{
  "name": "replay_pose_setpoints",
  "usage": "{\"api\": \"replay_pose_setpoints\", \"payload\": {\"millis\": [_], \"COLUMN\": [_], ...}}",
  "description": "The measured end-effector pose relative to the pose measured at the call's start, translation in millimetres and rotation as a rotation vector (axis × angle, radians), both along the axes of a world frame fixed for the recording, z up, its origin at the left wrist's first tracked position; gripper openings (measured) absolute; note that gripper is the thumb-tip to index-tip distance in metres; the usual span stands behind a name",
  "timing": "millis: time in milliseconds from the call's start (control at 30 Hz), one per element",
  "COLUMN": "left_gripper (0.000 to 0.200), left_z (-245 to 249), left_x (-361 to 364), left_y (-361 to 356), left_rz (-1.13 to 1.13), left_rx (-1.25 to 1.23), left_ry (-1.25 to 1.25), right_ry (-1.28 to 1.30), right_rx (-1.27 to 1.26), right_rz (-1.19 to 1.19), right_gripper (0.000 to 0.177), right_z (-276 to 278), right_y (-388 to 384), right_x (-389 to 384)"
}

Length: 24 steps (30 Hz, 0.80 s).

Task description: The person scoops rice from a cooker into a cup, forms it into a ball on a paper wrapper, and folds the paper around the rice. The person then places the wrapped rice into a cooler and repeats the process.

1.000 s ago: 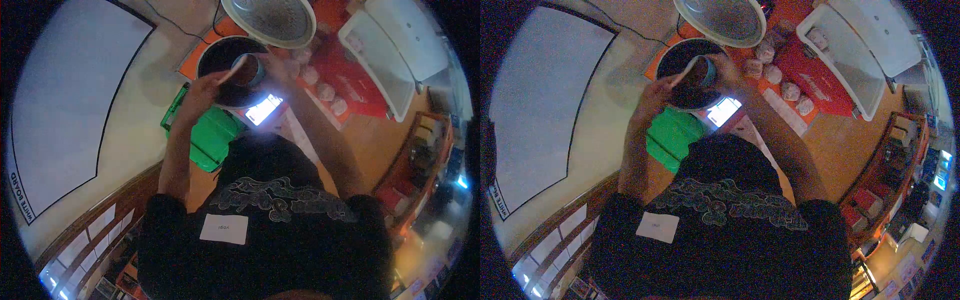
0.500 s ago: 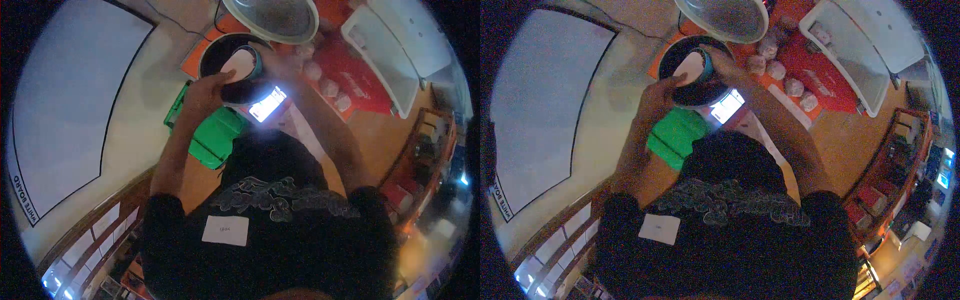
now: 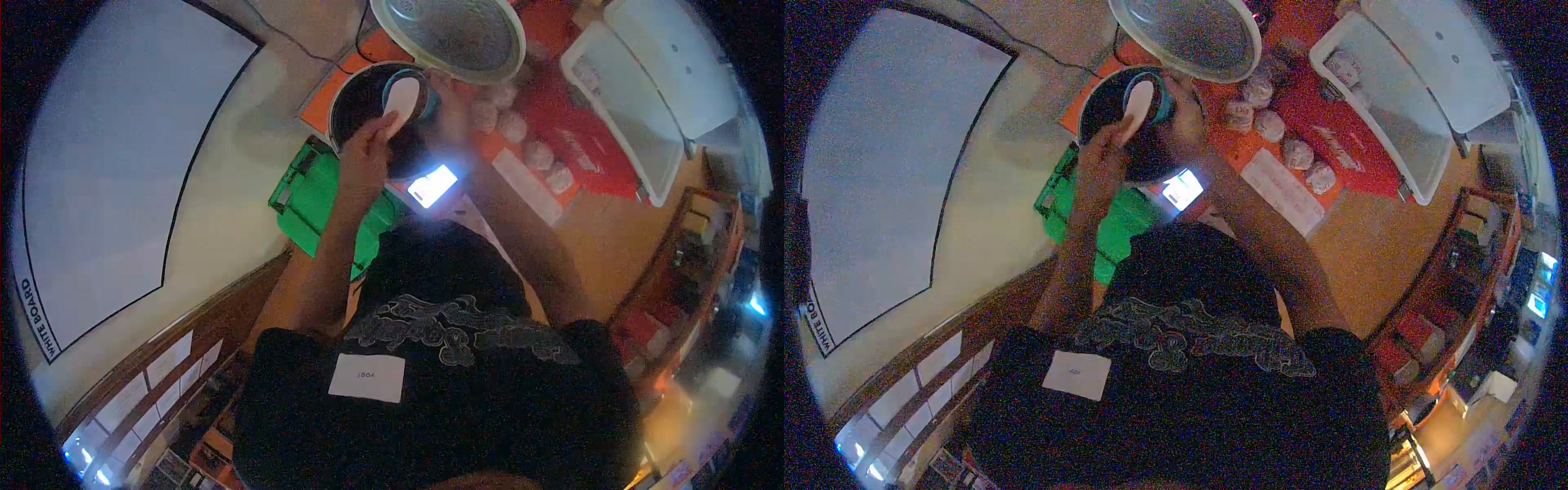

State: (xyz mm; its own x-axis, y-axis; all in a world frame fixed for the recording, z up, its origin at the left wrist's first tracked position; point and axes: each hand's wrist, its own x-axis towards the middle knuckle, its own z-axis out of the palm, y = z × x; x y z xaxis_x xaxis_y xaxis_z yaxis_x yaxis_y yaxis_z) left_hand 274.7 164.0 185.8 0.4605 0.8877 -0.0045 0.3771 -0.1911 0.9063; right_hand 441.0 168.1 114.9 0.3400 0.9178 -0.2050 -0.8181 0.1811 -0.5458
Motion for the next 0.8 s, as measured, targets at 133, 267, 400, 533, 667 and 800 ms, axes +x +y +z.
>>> {"api": "replay_pose_setpoints", "payload": {"millis": [133,267,400,533,667,800], "left_gripper": [0.036,0.035,0.03,0.029,0.031,0.039], "left_z": [12,-17,-14,-13,-26,-12], "left_x": [1,8,-5,1,-29,-30], "left_y": [2,-4,3,-6,24,39], "left_rz": [0.058,-0.01,-0.073,-0.012,0.013,-0.104], "left_rx": [-0.071,0.387,-0.038,-0.049,0.174,0.289], "left_ry": [0.034,-0.032,0.043,-0.031,-0.167,0.874], "right_ry": [-0.959,-0.509,-0.038,-0.181,-0.996,0.204], "right_rx": [0.102,-0.02,0.127,-0.037,-0.079,-0.021], "right_rz": [-0.217,-0.119,-0.041,-0.003,0.12,0.158], "right_gripper": [0.035,0.031,0.028,0.032,0.042,0.05], "right_z": [-13,-38,-1,5,61,41], "right_y": [-6,2,-6,-6,-48,-78], "right_x": [10,9,8,15,43,59]}}
